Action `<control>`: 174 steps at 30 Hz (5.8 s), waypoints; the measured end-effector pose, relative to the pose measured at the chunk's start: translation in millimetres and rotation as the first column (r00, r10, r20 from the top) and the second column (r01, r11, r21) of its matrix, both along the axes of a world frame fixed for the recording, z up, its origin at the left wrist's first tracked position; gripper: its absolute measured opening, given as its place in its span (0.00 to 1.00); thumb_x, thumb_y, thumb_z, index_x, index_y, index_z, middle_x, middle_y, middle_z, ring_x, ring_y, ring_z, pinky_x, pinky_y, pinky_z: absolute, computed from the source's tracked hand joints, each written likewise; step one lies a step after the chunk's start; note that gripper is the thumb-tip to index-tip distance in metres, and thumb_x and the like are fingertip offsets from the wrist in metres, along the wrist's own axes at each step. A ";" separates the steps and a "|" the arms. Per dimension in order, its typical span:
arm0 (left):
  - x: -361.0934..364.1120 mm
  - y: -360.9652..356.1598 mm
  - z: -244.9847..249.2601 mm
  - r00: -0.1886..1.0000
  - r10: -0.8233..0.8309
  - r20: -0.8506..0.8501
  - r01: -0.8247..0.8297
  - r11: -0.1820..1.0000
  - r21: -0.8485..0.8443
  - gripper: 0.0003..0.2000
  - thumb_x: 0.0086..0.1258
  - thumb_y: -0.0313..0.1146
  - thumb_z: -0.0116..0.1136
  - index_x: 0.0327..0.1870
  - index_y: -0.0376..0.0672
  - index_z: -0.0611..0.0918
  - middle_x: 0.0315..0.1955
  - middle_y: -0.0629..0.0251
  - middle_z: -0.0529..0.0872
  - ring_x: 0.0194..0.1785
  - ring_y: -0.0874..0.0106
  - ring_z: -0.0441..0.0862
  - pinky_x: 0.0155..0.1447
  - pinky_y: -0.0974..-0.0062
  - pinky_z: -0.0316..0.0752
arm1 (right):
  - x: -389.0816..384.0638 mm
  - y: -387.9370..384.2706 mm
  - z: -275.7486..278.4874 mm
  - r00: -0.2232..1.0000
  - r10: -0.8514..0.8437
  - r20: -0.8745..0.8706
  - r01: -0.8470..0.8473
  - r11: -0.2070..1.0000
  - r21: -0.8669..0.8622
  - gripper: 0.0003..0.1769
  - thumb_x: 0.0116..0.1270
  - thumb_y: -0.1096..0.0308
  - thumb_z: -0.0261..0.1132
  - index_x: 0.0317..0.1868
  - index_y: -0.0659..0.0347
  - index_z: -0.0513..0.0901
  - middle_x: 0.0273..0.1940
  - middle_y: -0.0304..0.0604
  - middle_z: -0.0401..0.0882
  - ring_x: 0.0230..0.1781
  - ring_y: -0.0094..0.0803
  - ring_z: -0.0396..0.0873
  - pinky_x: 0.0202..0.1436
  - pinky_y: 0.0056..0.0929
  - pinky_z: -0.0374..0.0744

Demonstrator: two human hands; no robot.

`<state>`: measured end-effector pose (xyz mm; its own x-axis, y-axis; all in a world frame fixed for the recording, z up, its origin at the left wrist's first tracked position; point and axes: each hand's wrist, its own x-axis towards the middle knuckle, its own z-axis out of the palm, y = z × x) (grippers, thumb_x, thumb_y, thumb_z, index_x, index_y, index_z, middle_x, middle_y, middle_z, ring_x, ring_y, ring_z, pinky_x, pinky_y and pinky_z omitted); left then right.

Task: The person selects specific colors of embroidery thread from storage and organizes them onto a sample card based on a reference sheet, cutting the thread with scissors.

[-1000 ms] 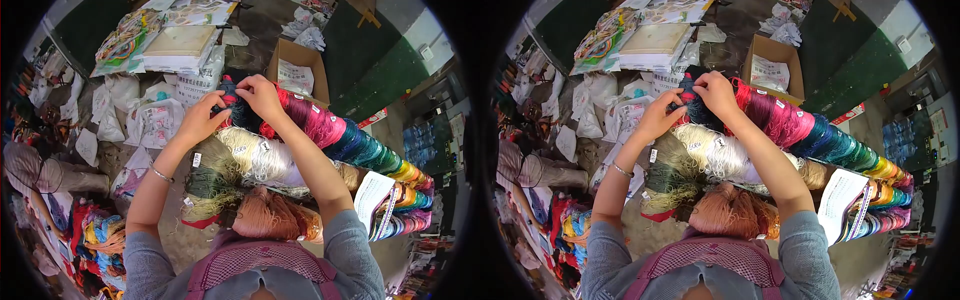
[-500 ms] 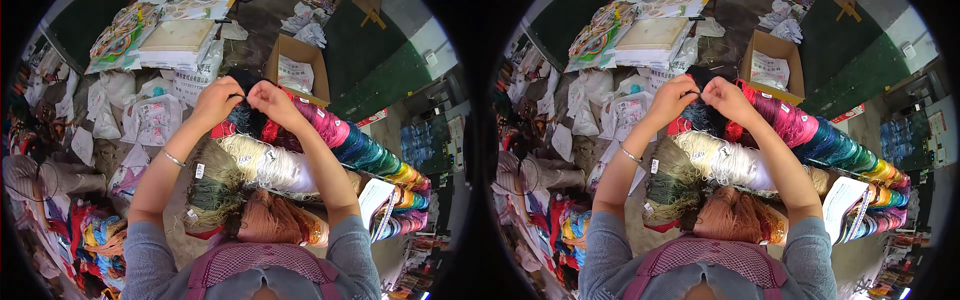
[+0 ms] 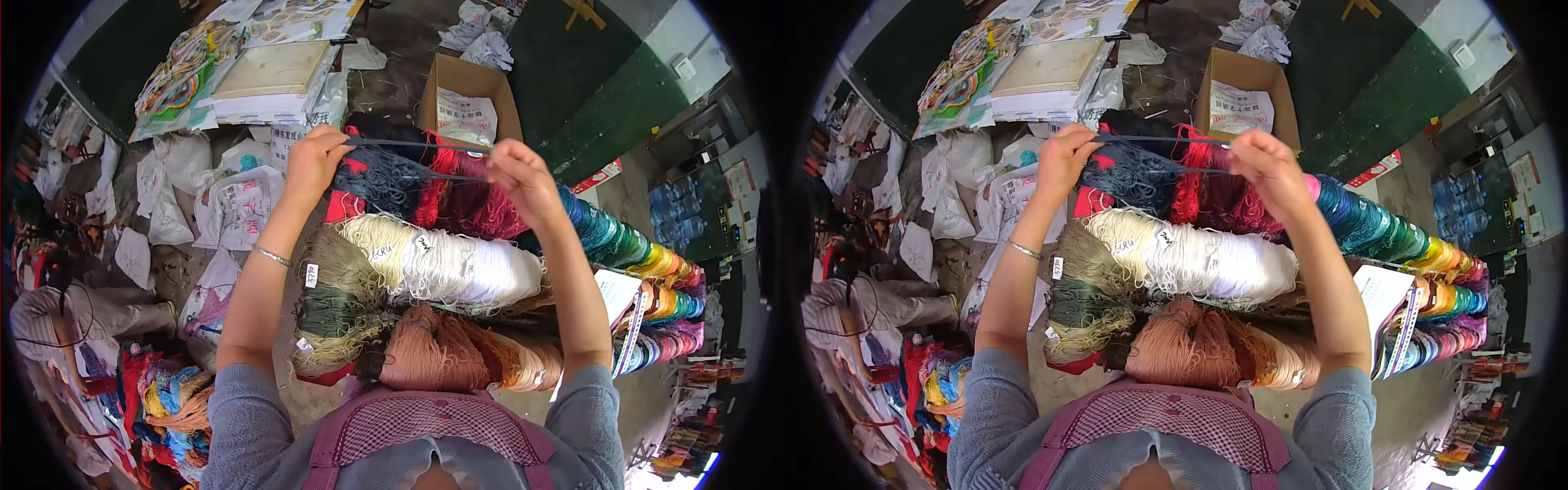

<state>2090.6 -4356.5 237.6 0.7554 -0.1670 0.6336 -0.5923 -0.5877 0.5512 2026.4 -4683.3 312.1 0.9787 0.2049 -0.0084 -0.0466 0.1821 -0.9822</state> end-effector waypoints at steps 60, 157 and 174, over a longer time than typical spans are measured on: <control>-270.8 -184.3 108.1 0.608 -0.712 -0.350 0.096 0.504 -0.858 0.10 0.69 0.22 0.58 0.49 0.29 0.83 0.49 0.54 0.85 0.51 0.72 0.83 0.59 0.75 0.75 | -231.9 -34.9 28.2 0.992 -0.058 0.114 0.025 0.962 0.272 0.04 0.66 0.74 0.66 0.41 0.62 0.83 0.39 0.34 0.84 0.37 0.15 0.76 0.43 0.16 0.71; -373.1 -548.4 17.2 0.275 -0.786 -0.553 0.062 0.589 -0.806 0.09 0.70 0.28 0.58 0.47 0.32 0.81 0.38 0.61 0.85 0.38 0.80 0.80 0.40 0.82 0.73 | -388.9 -402.9 -83.3 0.851 -0.476 0.221 0.525 0.783 -0.334 0.13 0.62 0.79 0.66 0.47 0.68 0.78 0.35 0.32 0.78 0.32 0.12 0.71 0.34 0.11 0.70; -393.7 -573.4 11.5 0.497 -0.737 -0.458 0.541 0.676 -0.500 0.07 0.64 0.21 0.63 0.36 0.36 0.75 0.36 0.71 0.69 0.32 0.85 0.68 0.33 0.83 0.66 | -398.3 -433.4 -94.4 0.881 -0.472 -0.036 0.465 0.877 -0.122 0.10 0.73 0.70 0.59 0.49 0.67 0.77 0.39 0.34 0.80 0.37 0.16 0.74 0.42 0.16 0.72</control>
<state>1696.9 -4929.9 249.1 0.7149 -0.6691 0.2028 -0.2383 0.0395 0.9704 1628.1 -5116.8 217.7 0.9568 -0.2826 -0.0688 -0.0441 0.0931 -0.9947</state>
